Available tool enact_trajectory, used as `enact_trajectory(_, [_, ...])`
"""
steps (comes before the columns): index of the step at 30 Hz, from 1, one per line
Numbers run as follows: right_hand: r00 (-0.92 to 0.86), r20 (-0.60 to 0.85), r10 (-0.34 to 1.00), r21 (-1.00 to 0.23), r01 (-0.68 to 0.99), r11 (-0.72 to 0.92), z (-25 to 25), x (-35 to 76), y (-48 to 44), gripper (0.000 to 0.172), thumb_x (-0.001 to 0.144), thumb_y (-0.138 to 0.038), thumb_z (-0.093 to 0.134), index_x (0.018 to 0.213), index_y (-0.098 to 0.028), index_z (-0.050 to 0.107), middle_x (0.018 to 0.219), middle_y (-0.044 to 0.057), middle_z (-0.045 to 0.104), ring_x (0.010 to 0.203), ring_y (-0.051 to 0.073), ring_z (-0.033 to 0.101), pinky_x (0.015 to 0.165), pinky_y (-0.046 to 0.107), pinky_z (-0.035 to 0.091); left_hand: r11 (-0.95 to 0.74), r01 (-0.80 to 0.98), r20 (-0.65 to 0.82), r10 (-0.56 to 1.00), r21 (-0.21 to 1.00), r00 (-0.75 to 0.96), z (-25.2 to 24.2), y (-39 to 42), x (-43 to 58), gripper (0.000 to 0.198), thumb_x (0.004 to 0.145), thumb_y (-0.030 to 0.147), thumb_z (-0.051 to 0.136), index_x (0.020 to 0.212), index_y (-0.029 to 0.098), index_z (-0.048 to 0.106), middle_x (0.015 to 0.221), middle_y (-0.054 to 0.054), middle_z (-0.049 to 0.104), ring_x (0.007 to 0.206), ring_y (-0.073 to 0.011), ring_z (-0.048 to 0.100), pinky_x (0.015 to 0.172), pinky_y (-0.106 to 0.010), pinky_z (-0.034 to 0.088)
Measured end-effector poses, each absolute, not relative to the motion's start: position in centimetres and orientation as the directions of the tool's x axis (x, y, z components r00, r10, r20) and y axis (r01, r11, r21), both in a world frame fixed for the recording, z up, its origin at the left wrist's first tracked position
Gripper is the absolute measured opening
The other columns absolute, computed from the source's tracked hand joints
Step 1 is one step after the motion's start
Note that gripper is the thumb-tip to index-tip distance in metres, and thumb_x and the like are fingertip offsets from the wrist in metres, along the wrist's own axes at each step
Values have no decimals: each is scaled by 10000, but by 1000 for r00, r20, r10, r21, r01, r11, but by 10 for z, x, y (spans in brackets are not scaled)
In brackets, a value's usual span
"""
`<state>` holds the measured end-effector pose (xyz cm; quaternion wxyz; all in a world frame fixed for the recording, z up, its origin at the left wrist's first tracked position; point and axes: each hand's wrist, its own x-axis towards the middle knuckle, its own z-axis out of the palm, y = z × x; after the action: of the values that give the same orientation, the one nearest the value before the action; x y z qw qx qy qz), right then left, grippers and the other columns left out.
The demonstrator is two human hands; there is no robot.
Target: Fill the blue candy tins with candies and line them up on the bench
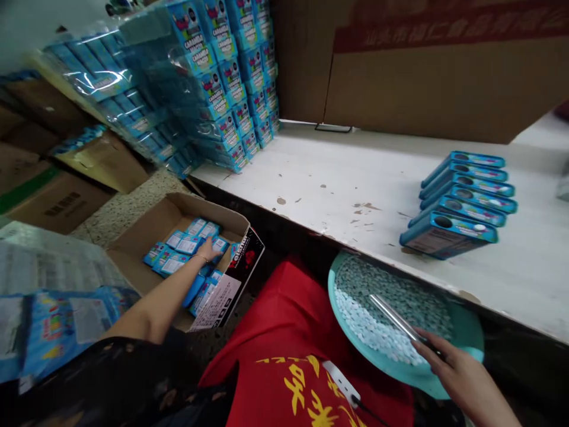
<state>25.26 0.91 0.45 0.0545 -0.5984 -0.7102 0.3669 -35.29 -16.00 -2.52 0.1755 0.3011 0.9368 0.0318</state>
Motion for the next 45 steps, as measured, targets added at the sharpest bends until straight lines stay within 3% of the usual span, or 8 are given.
enact_trajectory(7, [-213,-542,813,-606,769,-203,6,247,-5,370,521,-634,580,814,-418,651,882,108,664,632,250,592,659,387,451,868,492,-393,477,70,-786,-37,-136,-366,1001,465,416,739,1309,174,258,1327,-251,288,1125,-418,417,842,-503,382])
enact_trajectory(13, [-190,-566,802,-610,751,-253,-9,261,-10,382,514,-624,594,819,-404,661,838,107,669,668,258,604,621,374,463,507,677,53,779,533,-625,30,-152,-341,1087,563,349,696,1381,165,4,1309,-162,330,1194,-262,374,981,-372,330])
enact_trajectory(17, [-279,-497,822,-655,741,-145,-15,255,-3,371,569,-590,567,820,-340,676,930,91,664,755,268,612,608,361,482,204,641,171,865,740,-472,88,-161,-273,1107,493,390,742,1375,219,96,1358,-119,284,1204,-261,365,995,-362,332])
enact_trajectory(22, [-365,-440,820,-599,800,35,-12,241,1,473,672,-528,490,998,-222,643,931,75,668,821,270,612,698,365,487,208,24,-191,933,978,-306,111,-149,-181,785,654,610,506,1298,200,323,1191,-118,508,1058,-268,520,852,-395,454])
enact_trajectory(29, [-427,-360,829,-516,832,204,-3,251,7,406,776,-395,432,1059,-168,614,977,72,655,910,227,588,781,303,439,587,-567,-684,728,578,56,69,-130,-125,513,736,593,412,978,164,552,984,-119,612,885,-251,598,760,-427,488])
enact_trajectory(35, [-357,-437,826,-248,930,271,17,256,20,354,798,-316,424,1079,-195,604,997,108,645,935,254,581,762,337,434,704,-93,-697,710,704,98,39,-152,-117,531,644,373,657,1114,235,453,1051,-79,583,922,-219,589,796,-408,478])
enact_trajectory(41, [-237,-500,833,-76,970,230,9,252,29,302,776,-180,439,1006,-140,631,961,188,630,923,303,580,762,400,420,175,493,-354,886,852,298,46,-140,-143,572,643,315,667,1182,326,477,1405,-53,298,1313,-266,204,1037,-468,232])
enact_trajectory(45, [-208,-499,842,-163,976,144,-30,216,28,348,807,-213,441,1132,-198,566,1033,141,623,981,243,565,803,320,409,-160,711,-306,822,685,480,38,-139,-148,511,674,231,617,1163,327,500,1344,-58,391,1265,-267,306,1007,-471,286])
